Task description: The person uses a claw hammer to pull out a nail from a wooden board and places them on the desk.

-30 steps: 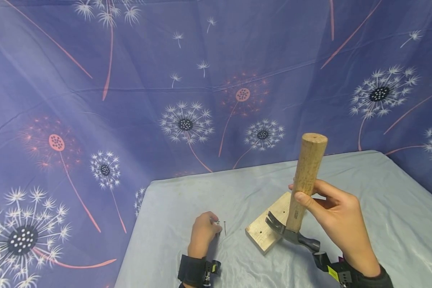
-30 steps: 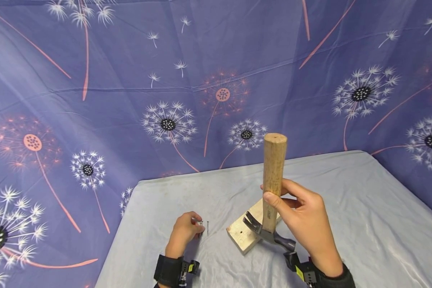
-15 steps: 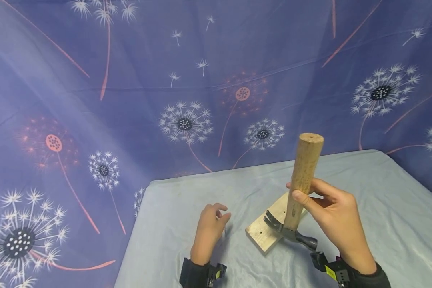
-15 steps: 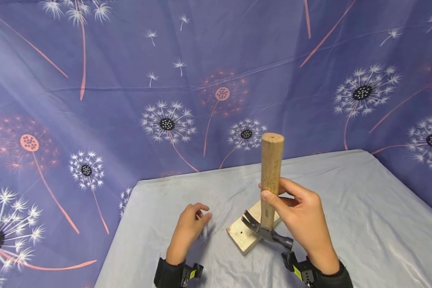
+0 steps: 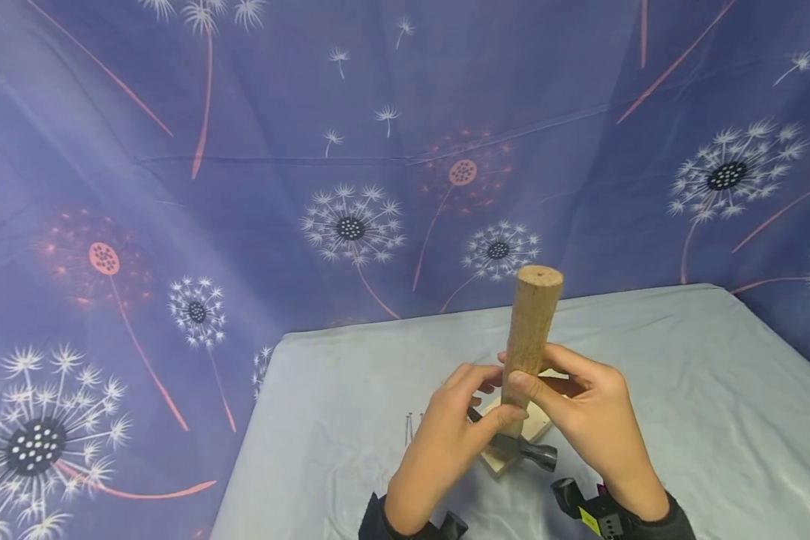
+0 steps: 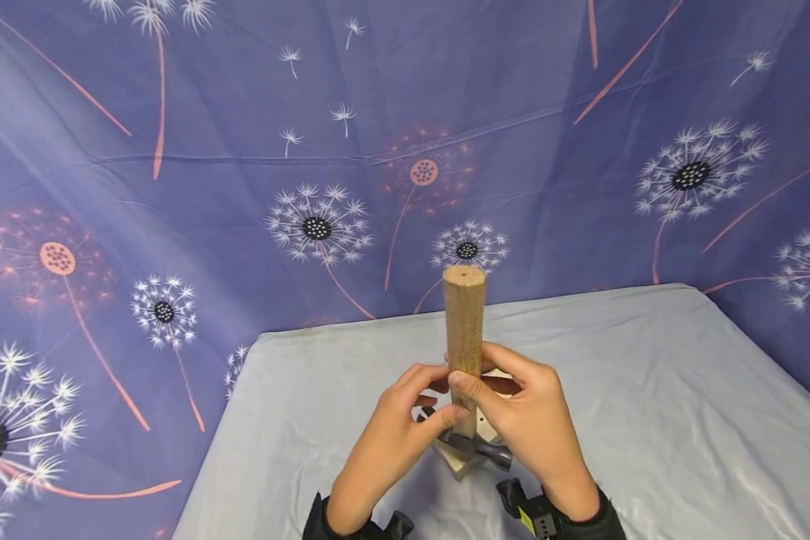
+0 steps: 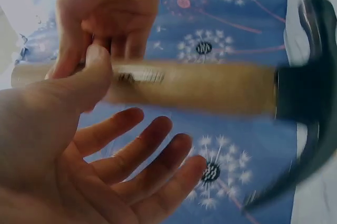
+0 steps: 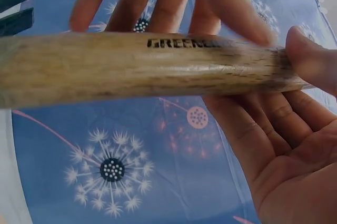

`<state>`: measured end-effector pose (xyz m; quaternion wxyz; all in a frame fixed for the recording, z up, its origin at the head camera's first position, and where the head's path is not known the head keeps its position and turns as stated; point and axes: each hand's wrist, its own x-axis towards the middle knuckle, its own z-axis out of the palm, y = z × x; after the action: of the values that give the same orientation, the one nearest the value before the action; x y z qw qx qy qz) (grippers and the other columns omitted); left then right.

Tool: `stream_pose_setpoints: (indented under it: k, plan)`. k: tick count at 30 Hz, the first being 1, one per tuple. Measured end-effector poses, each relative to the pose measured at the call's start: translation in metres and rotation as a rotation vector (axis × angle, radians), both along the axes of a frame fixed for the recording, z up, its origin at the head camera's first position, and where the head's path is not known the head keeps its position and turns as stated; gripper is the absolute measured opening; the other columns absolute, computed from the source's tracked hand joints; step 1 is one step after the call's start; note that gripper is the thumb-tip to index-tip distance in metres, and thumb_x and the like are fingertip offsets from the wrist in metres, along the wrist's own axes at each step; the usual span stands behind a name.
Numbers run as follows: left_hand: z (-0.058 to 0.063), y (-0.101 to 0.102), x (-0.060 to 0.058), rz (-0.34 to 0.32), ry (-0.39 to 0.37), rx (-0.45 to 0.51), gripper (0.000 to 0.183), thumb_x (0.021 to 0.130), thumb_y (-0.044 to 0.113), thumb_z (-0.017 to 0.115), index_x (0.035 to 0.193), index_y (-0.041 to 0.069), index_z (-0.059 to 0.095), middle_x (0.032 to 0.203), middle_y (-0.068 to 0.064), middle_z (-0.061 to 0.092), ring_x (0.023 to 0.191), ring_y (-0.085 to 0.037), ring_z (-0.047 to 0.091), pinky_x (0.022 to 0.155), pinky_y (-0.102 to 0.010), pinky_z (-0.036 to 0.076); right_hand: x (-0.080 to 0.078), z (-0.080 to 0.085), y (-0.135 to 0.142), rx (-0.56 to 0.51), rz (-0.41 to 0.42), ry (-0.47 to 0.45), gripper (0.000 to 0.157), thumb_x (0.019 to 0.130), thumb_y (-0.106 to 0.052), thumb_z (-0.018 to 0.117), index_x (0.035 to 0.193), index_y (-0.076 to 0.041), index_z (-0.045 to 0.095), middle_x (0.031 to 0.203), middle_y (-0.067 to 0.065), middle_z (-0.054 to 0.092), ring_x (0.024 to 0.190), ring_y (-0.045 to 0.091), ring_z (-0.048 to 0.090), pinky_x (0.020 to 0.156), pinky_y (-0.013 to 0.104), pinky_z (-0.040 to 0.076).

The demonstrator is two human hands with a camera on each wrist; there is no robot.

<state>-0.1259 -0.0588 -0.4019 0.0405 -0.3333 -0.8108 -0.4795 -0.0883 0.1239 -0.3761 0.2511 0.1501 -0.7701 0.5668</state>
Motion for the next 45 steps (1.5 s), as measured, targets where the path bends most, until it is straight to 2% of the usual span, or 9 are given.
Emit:
stream_pose_setpoints:
  k: [6,13,22,25,31,33,37,41,45]
  plan:
    - [-0.004,0.003,0.006,0.005,-0.119,0.06,0.032,0.095,0.052,0.054,0.116,0.027,0.057,0.113,0.013,0.059,0.1,-0.005,0.061,0.082,-0.025,0.049,0.0,-0.001,-0.009,0.002,0.04,0.018,0.041,0.085,-0.003,0.072,0.124,-0.015,0.066,0.107,-0.001,0.069,0.087,0.016,0.07,0.069,0.034,0.055]
    - [-0.008,0.003,0.008,-0.024,-0.065,0.088,0.026,0.096,0.045,0.054,0.115,0.027,0.057,0.113,0.011,0.062,0.1,-0.005,0.062,0.078,-0.022,0.049,0.004,0.0,-0.01,-0.007,0.016,-0.024,0.041,0.084,-0.007,0.074,0.123,-0.019,0.067,0.102,-0.004,0.07,0.086,0.014,0.069,0.068,0.034,0.054]
    - [-0.012,0.002,0.009,-0.041,-0.123,0.107,0.027,0.095,0.047,0.056,0.113,0.027,0.058,0.113,0.011,0.063,0.101,-0.006,0.062,0.08,-0.025,0.05,0.007,-0.006,-0.008,0.006,0.032,-0.056,0.041,0.084,-0.01,0.075,0.122,-0.02,0.067,0.1,-0.004,0.07,0.084,0.014,0.069,0.069,0.034,0.054]
    - [-0.014,0.001,0.008,-0.048,-0.102,0.109,0.027,0.094,0.046,0.058,0.114,0.027,0.06,0.111,0.012,0.063,0.1,-0.006,0.063,0.08,-0.023,0.05,0.008,-0.008,-0.007,0.03,0.015,-0.068,0.038,0.085,-0.013,0.075,0.121,-0.021,0.068,0.098,-0.006,0.07,0.082,0.013,0.069,0.068,0.033,0.054]
    - [-0.016,0.002,0.002,-0.066,0.007,0.113,0.027,0.094,0.038,0.06,0.118,0.025,0.061,0.108,0.012,0.064,0.096,-0.004,0.063,0.077,-0.02,0.049,0.006,-0.005,-0.003,0.054,0.01,-0.081,0.035,0.087,-0.018,0.073,0.121,-0.025,0.067,0.102,-0.008,0.07,0.087,0.013,0.07,0.071,0.033,0.054]
    - [-0.016,0.001,0.002,-0.076,0.01,0.117,0.028,0.095,0.037,0.06,0.12,0.024,0.061,0.108,0.012,0.064,0.096,-0.004,0.063,0.076,-0.021,0.05,0.006,-0.004,-0.002,0.067,0.014,-0.088,0.034,0.087,-0.02,0.073,0.121,-0.026,0.067,0.102,-0.008,0.07,0.087,0.012,0.069,0.072,0.033,0.054]
    - [-0.018,-0.005,0.006,-0.075,-0.03,0.116,0.028,0.095,0.036,0.06,0.12,0.024,0.062,0.107,0.011,0.064,0.094,-0.004,0.063,0.076,-0.023,0.05,0.006,-0.003,-0.003,0.096,0.043,-0.123,0.031,0.089,-0.025,0.071,0.12,-0.028,0.066,0.1,-0.01,0.069,0.088,0.011,0.069,0.073,0.032,0.053]
    - [-0.017,-0.012,0.009,-0.06,-0.012,0.094,0.027,0.094,0.036,0.06,0.118,0.023,0.063,0.103,0.011,0.065,0.09,-0.003,0.063,0.073,-0.022,0.051,0.005,-0.002,-0.004,0.135,0.074,-0.139,0.027,0.091,-0.027,0.069,0.117,-0.031,0.066,0.099,-0.012,0.069,0.087,0.009,0.068,0.074,0.031,0.053]
    - [-0.013,-0.019,0.009,-0.038,0.009,0.065,0.027,0.093,0.037,0.061,0.116,0.023,0.063,0.101,0.012,0.065,0.087,-0.002,0.063,0.072,-0.02,0.051,0.003,0.001,-0.002,0.176,0.037,-0.143,0.021,0.092,-0.03,0.067,0.113,-0.036,0.066,0.097,-0.016,0.068,0.082,0.008,0.067,0.071,0.031,0.053]
